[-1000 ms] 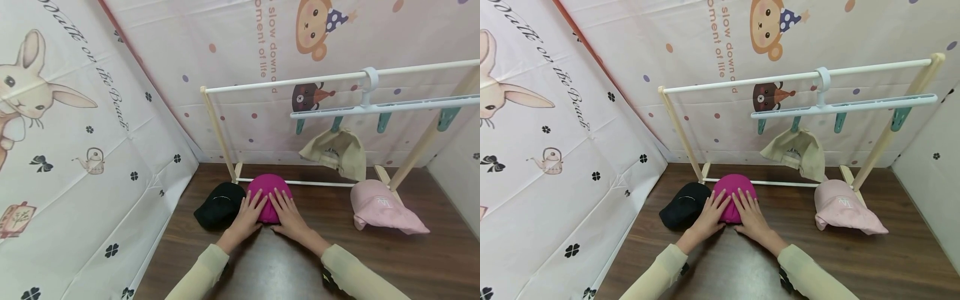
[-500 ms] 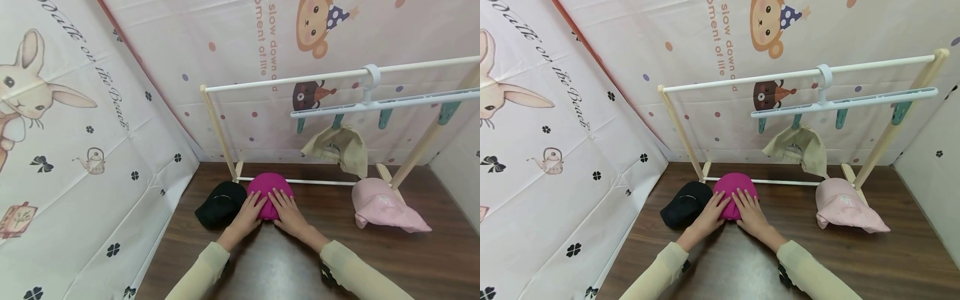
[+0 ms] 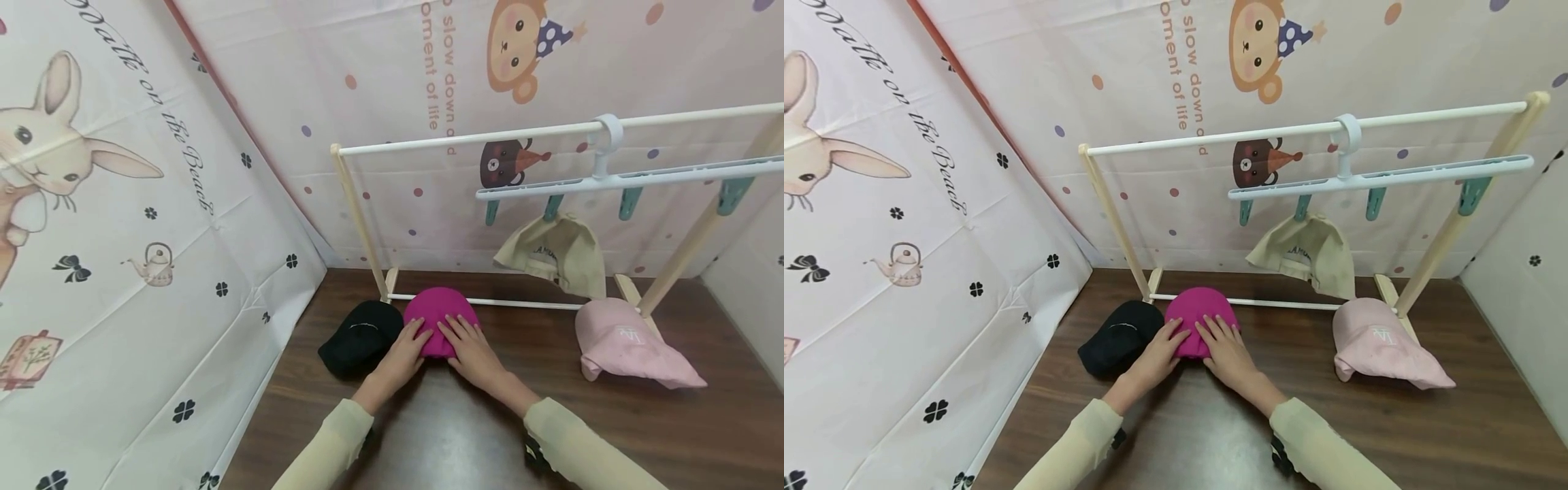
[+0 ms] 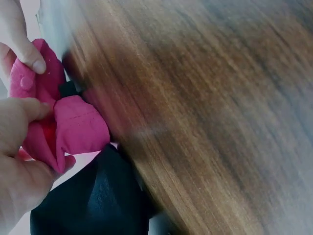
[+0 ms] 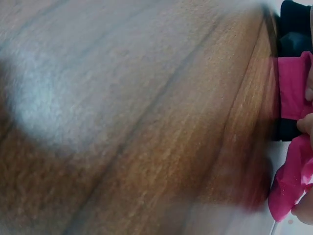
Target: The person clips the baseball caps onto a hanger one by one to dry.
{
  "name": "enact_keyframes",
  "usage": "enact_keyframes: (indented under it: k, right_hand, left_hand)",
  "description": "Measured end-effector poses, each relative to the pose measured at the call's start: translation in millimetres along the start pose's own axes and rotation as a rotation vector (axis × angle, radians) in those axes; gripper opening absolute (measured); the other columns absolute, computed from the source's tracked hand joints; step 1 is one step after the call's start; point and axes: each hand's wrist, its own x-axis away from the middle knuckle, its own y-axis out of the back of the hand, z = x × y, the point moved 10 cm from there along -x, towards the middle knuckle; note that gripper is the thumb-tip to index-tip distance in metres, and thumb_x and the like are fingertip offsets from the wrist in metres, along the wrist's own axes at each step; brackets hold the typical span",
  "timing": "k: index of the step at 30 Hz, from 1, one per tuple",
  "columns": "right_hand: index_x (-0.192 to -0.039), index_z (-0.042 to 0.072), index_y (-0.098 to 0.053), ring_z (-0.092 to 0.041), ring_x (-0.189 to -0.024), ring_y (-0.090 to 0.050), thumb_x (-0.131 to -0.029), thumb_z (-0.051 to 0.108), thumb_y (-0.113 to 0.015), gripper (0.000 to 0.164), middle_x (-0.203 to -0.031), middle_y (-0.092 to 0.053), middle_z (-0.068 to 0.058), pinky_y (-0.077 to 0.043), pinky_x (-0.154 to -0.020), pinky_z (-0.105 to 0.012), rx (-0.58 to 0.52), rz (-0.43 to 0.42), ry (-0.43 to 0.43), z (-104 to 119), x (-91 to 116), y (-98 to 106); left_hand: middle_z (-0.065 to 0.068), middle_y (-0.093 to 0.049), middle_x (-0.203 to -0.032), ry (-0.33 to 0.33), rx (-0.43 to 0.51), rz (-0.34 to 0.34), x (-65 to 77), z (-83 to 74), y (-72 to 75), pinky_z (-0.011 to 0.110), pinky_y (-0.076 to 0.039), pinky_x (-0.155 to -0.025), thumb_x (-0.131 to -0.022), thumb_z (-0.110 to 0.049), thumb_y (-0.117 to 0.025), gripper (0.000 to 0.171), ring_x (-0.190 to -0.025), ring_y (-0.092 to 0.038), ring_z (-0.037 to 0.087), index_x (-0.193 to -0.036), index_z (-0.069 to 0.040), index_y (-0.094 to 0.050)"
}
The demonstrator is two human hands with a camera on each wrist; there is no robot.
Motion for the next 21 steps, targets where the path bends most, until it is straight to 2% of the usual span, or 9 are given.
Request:
enact_keyframes:
  k: [9,15,21]
  right_hand:
    - [-0.141,0.002,-0.059,-0.043,-0.141,-0.042,-0.087,0.012,-0.081,0.059,-0.149,-0.05,-0.023,-0.038,-0.114,-0.058,0.041,-0.051,0.055,5.0,-0.8,7.0]
    - [-0.131,-0.001,-0.066,-0.04,-0.133,-0.053,-0.082,0.001,-0.083,0.052,-0.14,-0.059,-0.022,-0.045,-0.109,-0.052,-0.007,-0.112,0.066,2.4,-1.3,16.9]
    - [-0.125,0.0,-0.07,-0.037,-0.13,-0.056,-0.082,-0.004,-0.081,0.046,-0.134,-0.063,-0.019,-0.05,-0.103,-0.05,-0.041,-0.151,0.054,-3.1,-1.8,26.7]
  left_hand:
    - [0.019,-0.051,-0.147,-0.033,-0.032,-0.065,1.1,-2.3,6.5,0.04,-0.041,-0.115,-0.093,-0.014,-0.076,0.044,-0.141,-0.044,0.036,-0.135,-0.008,-0.063]
    - [0.017,-0.054,-0.144,-0.044,-0.027,-0.097,1.2,-3.7,11.3,0.041,-0.04,-0.115,-0.095,-0.01,-0.072,0.038,-0.143,-0.042,0.035,-0.132,-0.007,-0.065]
    - [0.016,-0.061,-0.136,-0.095,0.006,-0.166,1.1,-7.3,19.9,0.041,-0.044,-0.112,-0.098,-0.004,-0.066,0.029,-0.137,-0.05,0.034,-0.127,-0.004,-0.066]
